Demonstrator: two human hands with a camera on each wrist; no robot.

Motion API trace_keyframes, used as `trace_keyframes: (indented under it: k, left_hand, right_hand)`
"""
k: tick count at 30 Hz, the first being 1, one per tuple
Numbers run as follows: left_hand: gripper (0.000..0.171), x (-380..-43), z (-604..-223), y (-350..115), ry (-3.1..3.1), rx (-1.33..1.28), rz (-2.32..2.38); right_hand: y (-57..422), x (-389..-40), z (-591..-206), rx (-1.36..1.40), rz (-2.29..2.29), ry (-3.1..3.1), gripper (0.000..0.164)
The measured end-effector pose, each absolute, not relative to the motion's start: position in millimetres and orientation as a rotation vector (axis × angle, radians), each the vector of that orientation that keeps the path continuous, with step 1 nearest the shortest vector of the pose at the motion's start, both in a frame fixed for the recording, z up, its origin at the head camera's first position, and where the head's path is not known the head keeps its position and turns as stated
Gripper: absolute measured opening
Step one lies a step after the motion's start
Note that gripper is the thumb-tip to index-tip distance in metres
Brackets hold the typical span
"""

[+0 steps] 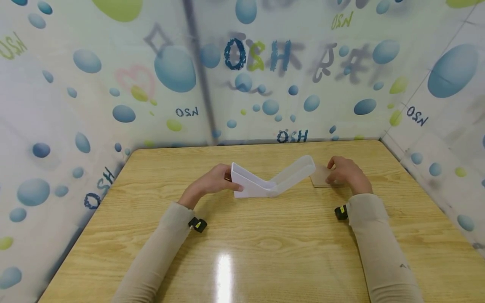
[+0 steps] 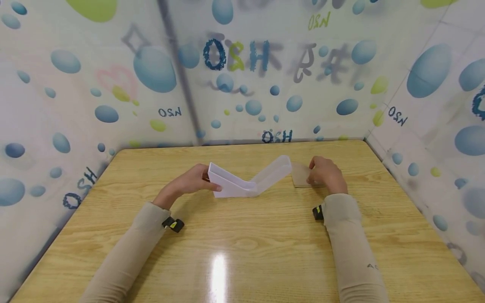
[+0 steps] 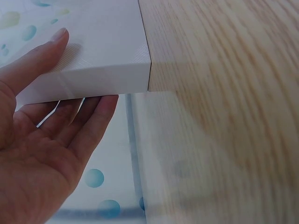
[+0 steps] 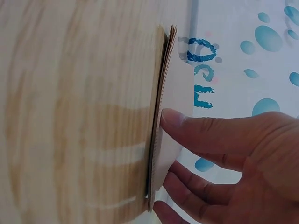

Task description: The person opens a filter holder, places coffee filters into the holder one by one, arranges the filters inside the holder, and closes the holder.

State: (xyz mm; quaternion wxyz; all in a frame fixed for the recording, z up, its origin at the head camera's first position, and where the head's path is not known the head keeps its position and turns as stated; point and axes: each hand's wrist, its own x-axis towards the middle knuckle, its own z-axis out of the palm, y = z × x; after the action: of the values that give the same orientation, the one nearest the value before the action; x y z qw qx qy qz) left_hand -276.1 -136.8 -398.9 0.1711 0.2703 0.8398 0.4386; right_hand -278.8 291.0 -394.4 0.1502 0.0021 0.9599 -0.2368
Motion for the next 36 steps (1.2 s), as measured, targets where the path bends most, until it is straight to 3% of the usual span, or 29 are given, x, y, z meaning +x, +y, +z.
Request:
trace_keyframes:
  k: [18,36]
  left_hand:
    - [0.037,-276.6,-400.6,-136.9,2.395,0.774,1.242]
    - [0.037,-277.1,-401.7,-137.0,2.398,0.768,1.236]
  right_hand:
    - [288.7,-278.6,-393.1,-0.024,-0.683,2.768,0.053]
    - [294.3,-279.8,-395.0,-0.092,-0.659,2.825,0.044]
